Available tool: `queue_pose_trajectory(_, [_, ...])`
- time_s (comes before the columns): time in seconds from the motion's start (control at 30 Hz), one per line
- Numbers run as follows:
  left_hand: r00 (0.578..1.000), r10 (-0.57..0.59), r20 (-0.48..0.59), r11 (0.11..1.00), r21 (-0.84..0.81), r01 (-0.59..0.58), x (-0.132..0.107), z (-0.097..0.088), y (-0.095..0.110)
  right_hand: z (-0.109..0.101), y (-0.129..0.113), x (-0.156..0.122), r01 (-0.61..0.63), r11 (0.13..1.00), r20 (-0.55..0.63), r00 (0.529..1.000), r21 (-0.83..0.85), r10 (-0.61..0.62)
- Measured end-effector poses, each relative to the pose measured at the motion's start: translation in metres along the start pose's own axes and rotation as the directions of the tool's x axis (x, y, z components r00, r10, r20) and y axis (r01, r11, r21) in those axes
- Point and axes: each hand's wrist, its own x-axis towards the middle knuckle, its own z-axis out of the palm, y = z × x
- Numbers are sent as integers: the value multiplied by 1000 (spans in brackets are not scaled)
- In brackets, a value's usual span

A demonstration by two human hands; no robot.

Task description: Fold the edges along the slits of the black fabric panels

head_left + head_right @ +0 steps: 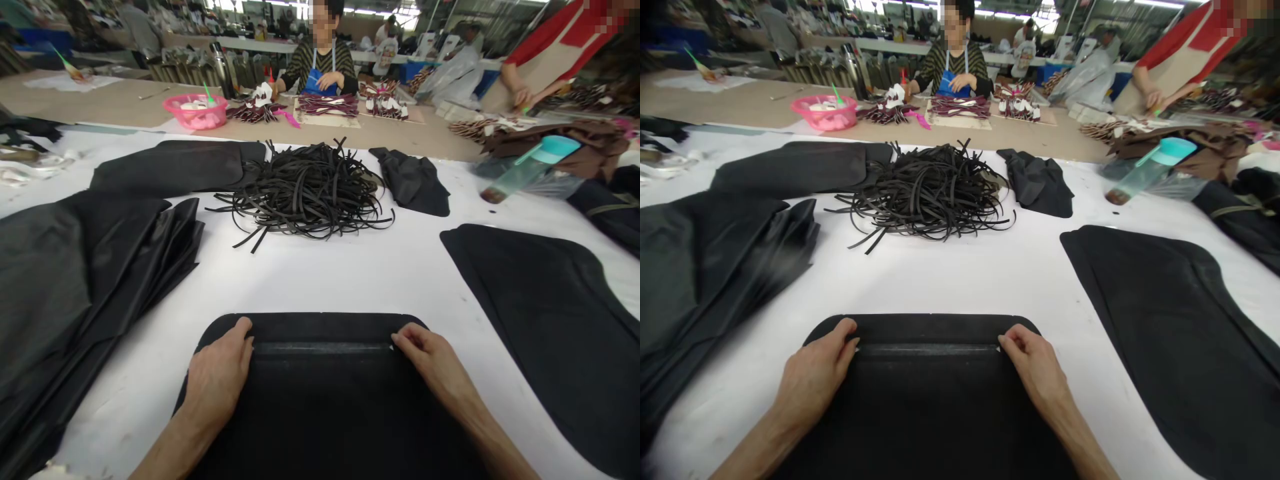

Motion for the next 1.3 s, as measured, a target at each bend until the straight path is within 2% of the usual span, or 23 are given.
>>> queue_pose_trajectory(0.07, [984, 156, -85, 979, 148, -142, -4, 4, 3, 0, -2, -1, -6, 1000, -16, 1000, -4, 6])
queue_pose_trajectory(0.17, [893, 425, -151, 887, 265, -377, -6, 13, 0, 1, -7, -2, -21, 999, -44, 999, -37, 19])
queue_pose_trajectory(0.23, [844, 514, -153, 835, 314, -452, -6, 18, -5, 1, -10, -3, -18, 998, -61, 998, -59, 14])
queue_pose_trajectory(0.33, [809, 571, -139, 779, 402, -481, -11, 22, -9, 0, -12, -5, -10, 997, -77, 997, -81, 4])
queue_pose_trajectory(0.6, [855, 518, -43, 715, 571, -404, -29, 28, 9, 3, -12, -4, -12, 993, -112, 994, -114, -1])
queue_pose_trajectory(0.8, [861, 508, -27, 702, 592, -395, -30, 23, 15, 5, -13, -5, -18, 989, -127, 992, -148, -1])
queue_pose_trajectory(1.0, [876, 481, -30, 727, 573, -379, -32, 19, 19, 6, -14, -6, -19, 983, -129, 992, -185, -5])
queue_pose_trajectory(1.1, [878, 478, -31, 738, 556, -382, -31, 17, 22, 7, -14, -7, -20, 955, -156, 987, -296, -28])
queue_pose_trajectory(1.2, [877, 480, -24, 716, 589, -376, -31, 14, 27, 8, -14, -9, -18, 876, -184, 979, -482, -81])
queue_pose_trajectory(1.3, [879, 477, -10, 678, 640, -360, -30, 13, 31, 14, -18, -14, 38, 783, -214, 953, -621, -216])
